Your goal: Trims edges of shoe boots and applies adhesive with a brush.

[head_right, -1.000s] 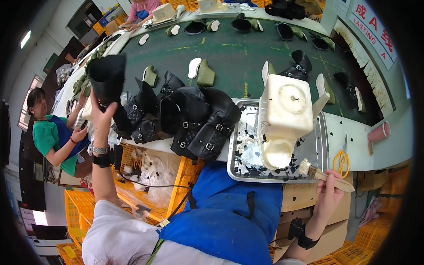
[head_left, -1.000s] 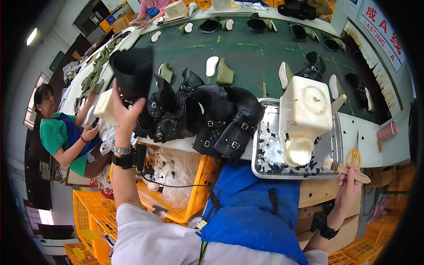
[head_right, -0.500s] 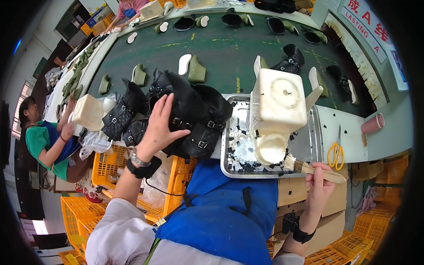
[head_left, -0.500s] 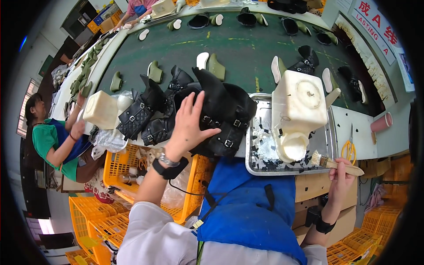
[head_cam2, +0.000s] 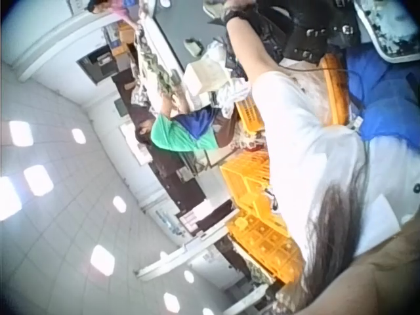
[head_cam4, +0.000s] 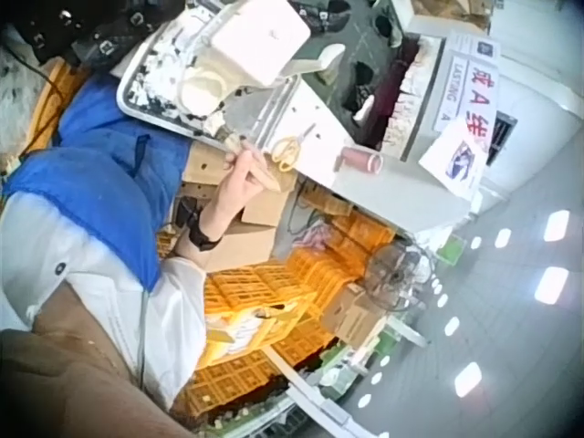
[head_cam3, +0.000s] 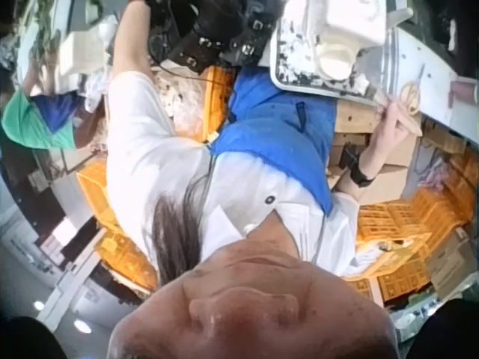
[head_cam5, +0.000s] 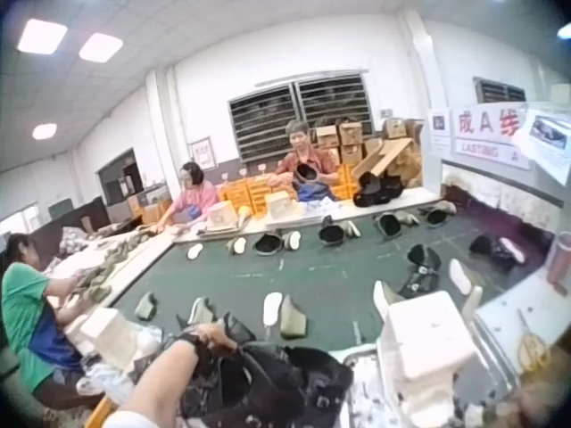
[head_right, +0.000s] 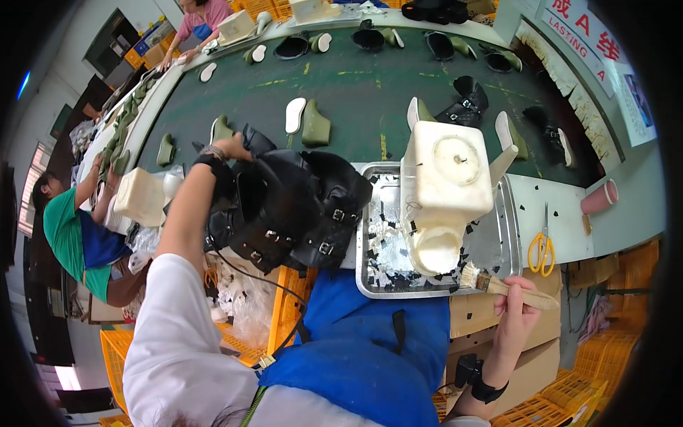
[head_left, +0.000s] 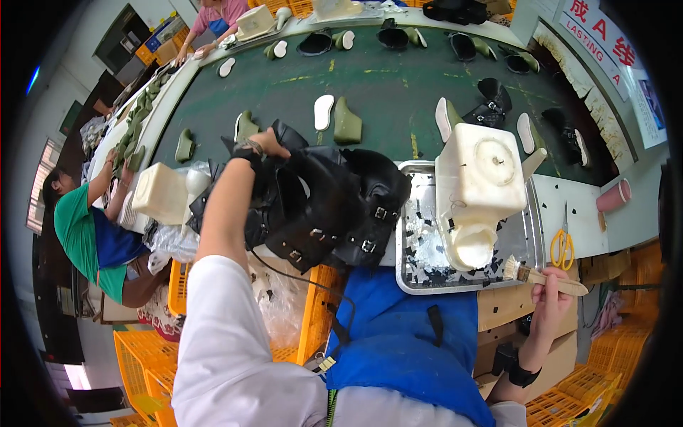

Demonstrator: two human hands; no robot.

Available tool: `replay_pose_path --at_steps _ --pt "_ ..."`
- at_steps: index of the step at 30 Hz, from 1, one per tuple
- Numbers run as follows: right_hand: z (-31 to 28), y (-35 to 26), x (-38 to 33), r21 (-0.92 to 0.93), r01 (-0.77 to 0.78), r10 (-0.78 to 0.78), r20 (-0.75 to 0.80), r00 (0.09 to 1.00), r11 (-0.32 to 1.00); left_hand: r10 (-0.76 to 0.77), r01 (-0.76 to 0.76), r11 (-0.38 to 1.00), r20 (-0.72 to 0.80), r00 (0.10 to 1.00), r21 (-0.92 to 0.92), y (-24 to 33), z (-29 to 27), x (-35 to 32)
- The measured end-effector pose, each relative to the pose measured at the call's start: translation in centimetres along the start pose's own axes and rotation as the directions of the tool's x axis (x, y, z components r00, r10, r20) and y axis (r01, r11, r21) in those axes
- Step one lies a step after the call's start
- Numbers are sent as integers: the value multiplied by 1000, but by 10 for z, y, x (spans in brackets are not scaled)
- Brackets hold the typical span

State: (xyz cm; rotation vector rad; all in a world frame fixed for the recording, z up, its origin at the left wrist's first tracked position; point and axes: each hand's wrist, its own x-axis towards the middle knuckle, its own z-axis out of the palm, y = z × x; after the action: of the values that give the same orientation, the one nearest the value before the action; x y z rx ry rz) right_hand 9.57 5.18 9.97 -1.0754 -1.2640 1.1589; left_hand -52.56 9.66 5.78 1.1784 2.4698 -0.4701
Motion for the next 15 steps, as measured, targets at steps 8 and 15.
replay_pose_path --at_steps 8,15 --pt "-12 -12 -11 -43 -28 25 -64 998 999 40 -127 919 -232 972 -373 -9 40 26" --pt "-4 -7 -5 -3 -29 29 9 1000 1000 -208 -752 370 -837 506 -546 -37 -68 -9"
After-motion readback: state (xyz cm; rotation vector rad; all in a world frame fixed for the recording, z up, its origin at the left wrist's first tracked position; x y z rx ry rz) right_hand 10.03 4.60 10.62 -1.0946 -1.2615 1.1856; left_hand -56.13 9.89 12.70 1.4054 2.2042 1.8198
